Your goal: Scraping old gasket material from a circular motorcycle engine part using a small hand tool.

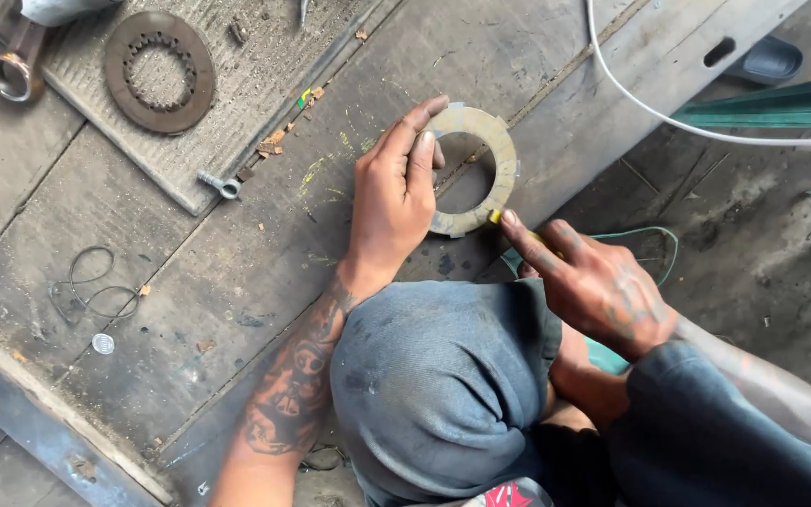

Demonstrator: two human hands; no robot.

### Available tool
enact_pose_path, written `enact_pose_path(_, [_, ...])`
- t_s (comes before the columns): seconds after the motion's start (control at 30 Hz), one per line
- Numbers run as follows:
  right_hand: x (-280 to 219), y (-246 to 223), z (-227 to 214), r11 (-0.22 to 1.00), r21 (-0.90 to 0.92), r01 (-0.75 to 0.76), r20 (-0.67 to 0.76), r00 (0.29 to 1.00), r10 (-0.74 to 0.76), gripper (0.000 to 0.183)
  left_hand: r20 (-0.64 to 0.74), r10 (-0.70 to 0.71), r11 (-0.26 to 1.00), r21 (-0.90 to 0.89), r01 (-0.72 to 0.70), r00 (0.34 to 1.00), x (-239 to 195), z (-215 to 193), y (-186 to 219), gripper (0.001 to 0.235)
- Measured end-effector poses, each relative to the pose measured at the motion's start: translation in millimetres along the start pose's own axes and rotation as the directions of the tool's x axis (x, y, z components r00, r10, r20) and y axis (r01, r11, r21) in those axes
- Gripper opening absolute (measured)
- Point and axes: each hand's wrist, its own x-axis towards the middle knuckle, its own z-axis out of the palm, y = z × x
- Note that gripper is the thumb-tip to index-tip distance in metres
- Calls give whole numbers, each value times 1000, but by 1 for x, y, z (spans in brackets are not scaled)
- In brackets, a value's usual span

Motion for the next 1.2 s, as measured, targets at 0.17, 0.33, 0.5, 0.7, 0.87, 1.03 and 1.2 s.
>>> enact_pose_path(0.17, [21,-4,0,988,-144,-63,149,985,85,94,44,-14,994,106,9,999,-4,-2,8,33])
enact_pose_path(0.33, [23,8,-3,995,-98,-4,190,982,22,86,21,-13,995,104,11,1000,0,-4,4,32])
enact_pose_path(0.5, [17,3,-8,993,-117,-30,174,983,51,83,39,16,997,70,-19,999,-1,-2,3,32])
enact_pose_path(0.7, [20,-1,-12,979,-202,-41,217,972,86,102,23,27,998,51,-28,999,-4,-3,0,32])
enact_pose_path(0.87, [18,-7,-19,971,-215,-107,274,947,165,83,40,27,998,61,-30,999,-5,-2,-2,32])
enact_pose_path(1.03, [0,10,-28,983,-131,-126,321,933,163,83,44,21,997,69,-24,999,-3,-3,4,32])
enact_pose_path(1.2, [5,9,-66,923,264,-280,275,939,206,48,43,1,1000,16,-2,999,-8,-4,2,33])
